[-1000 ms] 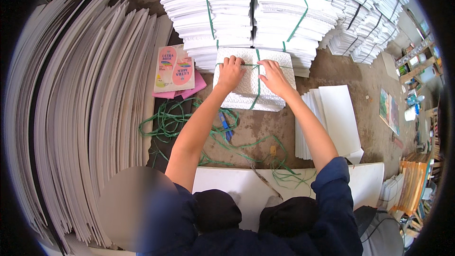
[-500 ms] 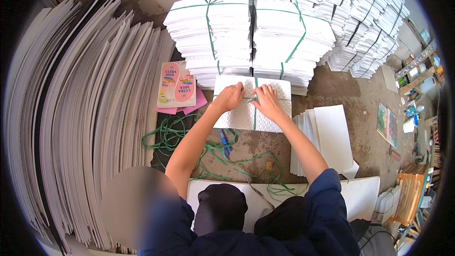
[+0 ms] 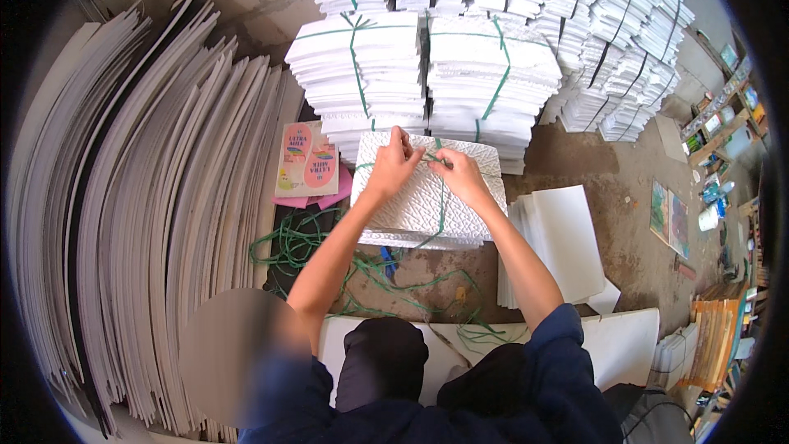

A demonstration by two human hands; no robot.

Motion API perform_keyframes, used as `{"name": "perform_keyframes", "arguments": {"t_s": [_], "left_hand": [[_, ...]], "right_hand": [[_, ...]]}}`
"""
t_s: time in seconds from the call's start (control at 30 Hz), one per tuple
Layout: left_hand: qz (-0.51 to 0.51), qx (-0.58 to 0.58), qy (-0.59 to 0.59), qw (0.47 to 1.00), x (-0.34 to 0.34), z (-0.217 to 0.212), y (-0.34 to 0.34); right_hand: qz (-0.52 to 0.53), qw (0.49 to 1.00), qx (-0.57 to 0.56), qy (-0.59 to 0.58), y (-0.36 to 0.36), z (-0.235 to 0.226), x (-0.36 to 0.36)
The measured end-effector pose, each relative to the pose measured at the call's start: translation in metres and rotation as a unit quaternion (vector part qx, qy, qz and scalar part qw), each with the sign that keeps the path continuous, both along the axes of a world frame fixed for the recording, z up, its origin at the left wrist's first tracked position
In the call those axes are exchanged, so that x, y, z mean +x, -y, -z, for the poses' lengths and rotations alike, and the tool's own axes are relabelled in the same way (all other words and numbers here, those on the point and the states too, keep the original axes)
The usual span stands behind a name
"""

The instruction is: The person gathers a length of green plastic strapping and wraps it around a stack of white paper sheets. They tie the strapping into a secure knot to hold the bundle together, then use a blue utility knife to cut the excess strap. Finally, the person places the completed bundle onto a larger stack of similar paper bundles.

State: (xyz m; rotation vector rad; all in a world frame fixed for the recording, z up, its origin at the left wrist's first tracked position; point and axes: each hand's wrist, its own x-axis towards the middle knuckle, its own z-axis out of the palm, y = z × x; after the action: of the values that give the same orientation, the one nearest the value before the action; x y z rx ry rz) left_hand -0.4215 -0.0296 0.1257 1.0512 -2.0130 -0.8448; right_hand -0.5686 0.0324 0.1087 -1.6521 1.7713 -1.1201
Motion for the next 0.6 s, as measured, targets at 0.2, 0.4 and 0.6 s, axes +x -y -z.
{"name": "perform_keyframes", "arguments": {"t_s": [0.2, 0.4, 0.6], "left_hand": [[-0.010, -0.215, 0.111, 0.970, 0.028, -0.167, -0.035], [0.129, 0.269, -0.067, 0.952, 0.006, -0.206, -0.076], [0.246, 0.394, -0.081, 0.882, -0.157, -0.193, -0.081]], "right_hand": [[0.012, 0.985, -0.121, 0.120, -0.053, -0.136, -0.033], [0.115, 0.972, -0.204, 0.000, -0.109, -0.245, -0.135], [0.151, 0.931, -0.260, -0.205, -0.129, -0.271, -0.236]]}}
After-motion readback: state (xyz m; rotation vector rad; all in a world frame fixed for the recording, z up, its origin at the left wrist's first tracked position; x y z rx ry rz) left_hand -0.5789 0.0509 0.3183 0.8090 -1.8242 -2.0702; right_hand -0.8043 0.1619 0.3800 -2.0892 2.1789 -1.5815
